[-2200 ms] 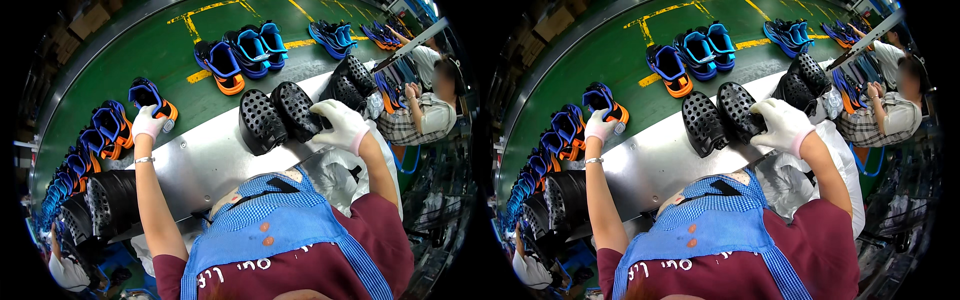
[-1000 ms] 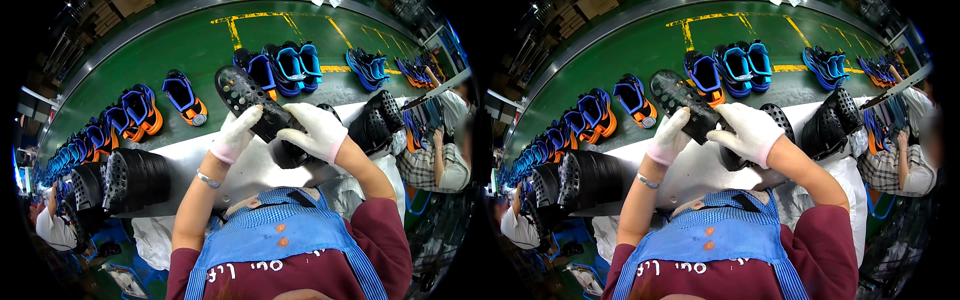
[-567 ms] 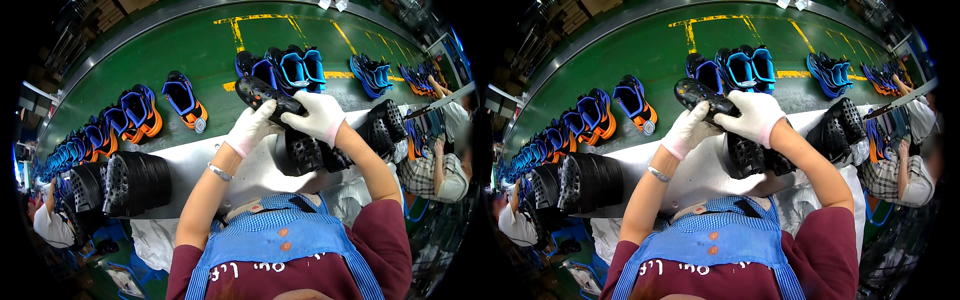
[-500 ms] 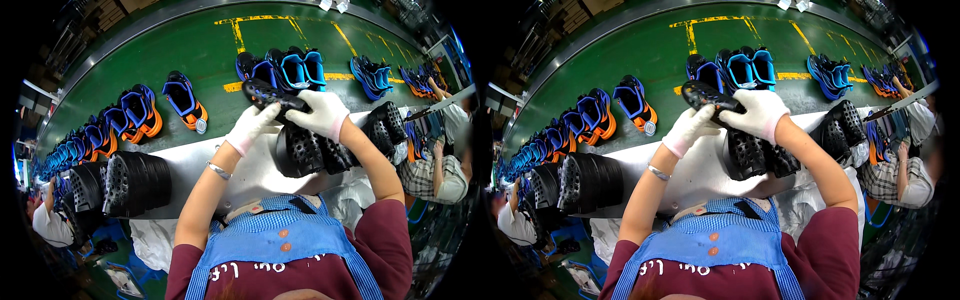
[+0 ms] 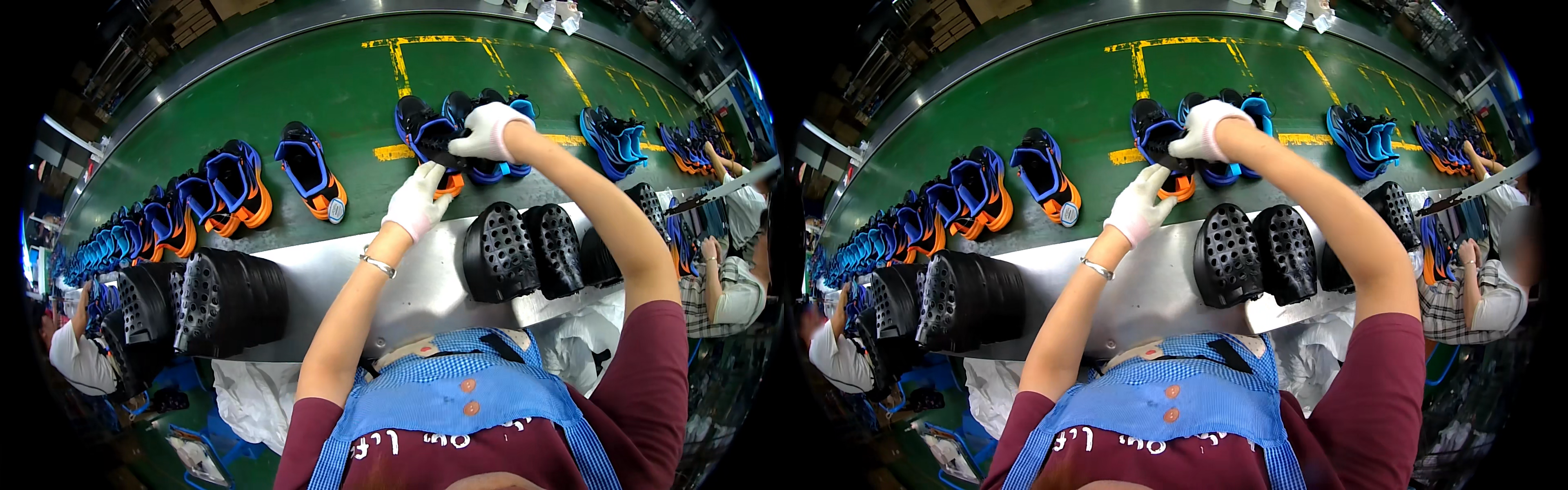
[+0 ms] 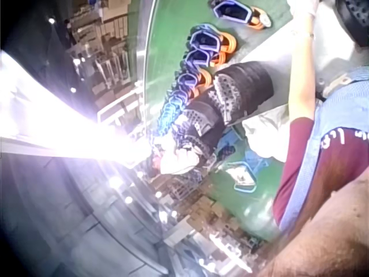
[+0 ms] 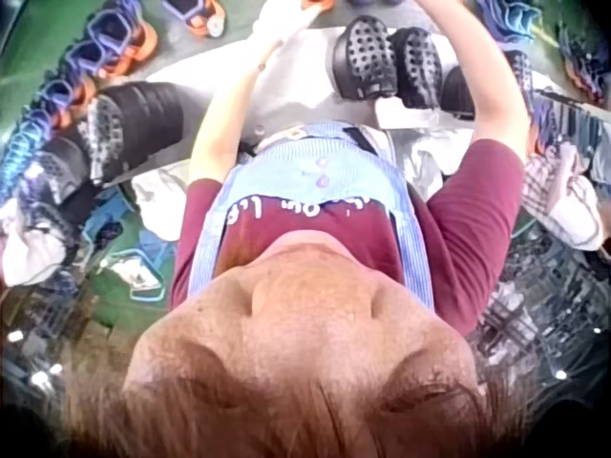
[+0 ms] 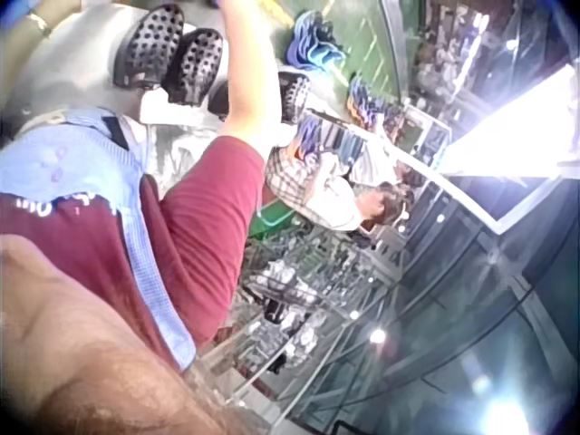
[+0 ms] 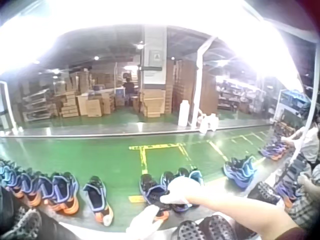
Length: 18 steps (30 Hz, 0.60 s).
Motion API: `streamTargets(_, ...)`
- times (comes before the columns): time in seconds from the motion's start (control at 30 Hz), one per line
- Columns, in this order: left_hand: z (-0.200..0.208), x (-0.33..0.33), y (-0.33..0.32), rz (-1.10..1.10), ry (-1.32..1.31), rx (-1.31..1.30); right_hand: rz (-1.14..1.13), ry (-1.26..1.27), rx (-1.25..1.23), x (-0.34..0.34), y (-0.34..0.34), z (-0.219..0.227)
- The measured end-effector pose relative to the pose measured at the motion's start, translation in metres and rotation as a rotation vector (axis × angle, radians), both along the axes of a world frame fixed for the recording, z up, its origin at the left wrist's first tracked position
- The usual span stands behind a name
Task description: The person uses a handheld heating or sealing tool to process the inner and upper parts of various athletic shoes, moving down an assembly line and placing finished components onto a specialized rack.
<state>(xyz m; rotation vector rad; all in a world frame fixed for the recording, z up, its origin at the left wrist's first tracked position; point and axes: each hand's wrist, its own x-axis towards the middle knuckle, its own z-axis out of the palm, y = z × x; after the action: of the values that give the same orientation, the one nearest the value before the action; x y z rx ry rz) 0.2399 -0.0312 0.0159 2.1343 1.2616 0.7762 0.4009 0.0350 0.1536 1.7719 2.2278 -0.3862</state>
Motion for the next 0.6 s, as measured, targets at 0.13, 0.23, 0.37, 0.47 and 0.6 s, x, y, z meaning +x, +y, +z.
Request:
streamTargets(0.13,-0.001,0.001,0.0,0.022,0.042,-0.009,0.005,-0.018,0.142,-0.025,0.011,-0.038)
streamTargets(0.23,0.012,0.005,0.004,0.04,0.139,-0.117,-0.102,0.019,0.111,-0.05,0.022,-0.071)
streamTargets(0.37,0.018,0.008,0.021,0.038,0.248,-0.181,-0.138,-0.045,-0.006,-0.054,0.057,-0.118)
streamTargets(0.47,0.017,0.015,0.044,-0.038,0.352,-0.469,-0.134,-0.067,0.001,-0.055,0.064,-0.131)
streamTargets(0.6,0.024,0.018,0.065,-0.137,0.536,-0.613,-0.17,0.202,0.166,-0.063,0.058,-0.119)
